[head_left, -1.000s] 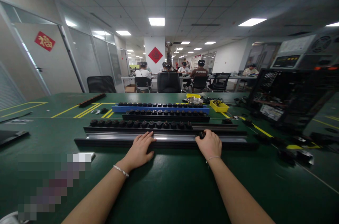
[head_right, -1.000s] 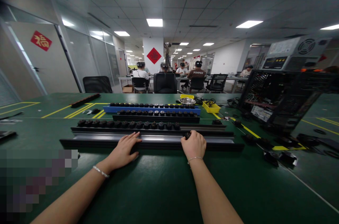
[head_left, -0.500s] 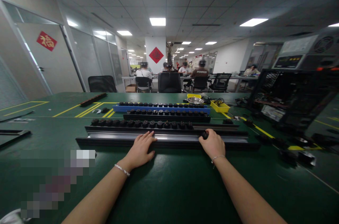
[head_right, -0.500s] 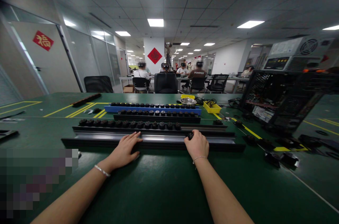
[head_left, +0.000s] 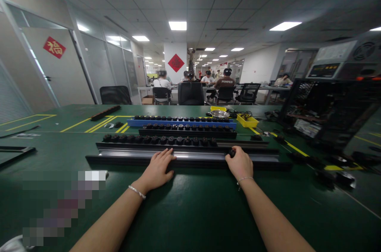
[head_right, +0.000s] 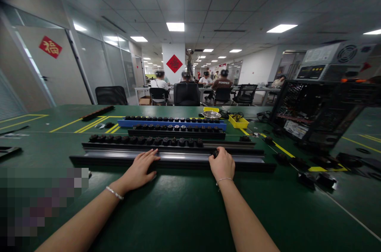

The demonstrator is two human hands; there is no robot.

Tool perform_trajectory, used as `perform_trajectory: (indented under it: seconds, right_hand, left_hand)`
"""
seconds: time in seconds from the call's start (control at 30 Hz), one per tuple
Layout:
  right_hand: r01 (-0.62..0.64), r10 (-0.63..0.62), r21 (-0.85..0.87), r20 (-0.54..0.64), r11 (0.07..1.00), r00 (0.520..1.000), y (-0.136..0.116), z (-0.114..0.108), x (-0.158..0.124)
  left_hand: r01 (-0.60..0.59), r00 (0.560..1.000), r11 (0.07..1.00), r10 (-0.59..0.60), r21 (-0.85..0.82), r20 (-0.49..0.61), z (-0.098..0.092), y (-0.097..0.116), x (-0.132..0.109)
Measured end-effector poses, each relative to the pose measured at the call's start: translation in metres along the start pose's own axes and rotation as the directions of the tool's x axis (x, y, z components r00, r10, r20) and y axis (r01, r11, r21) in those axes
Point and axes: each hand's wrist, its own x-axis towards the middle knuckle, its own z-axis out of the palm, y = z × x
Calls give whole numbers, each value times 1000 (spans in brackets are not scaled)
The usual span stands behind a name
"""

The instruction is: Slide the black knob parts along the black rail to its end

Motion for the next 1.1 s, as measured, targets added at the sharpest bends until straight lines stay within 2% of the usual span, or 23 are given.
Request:
perform_trajectory:
  seconds: [1.1]
  right_hand:
    - [-34, 33, -54, -28, 998, 999, 14, -7, 4]
  left_hand:
    - [1, 1000, 1000, -1, 5, 1, 0, 0, 0]
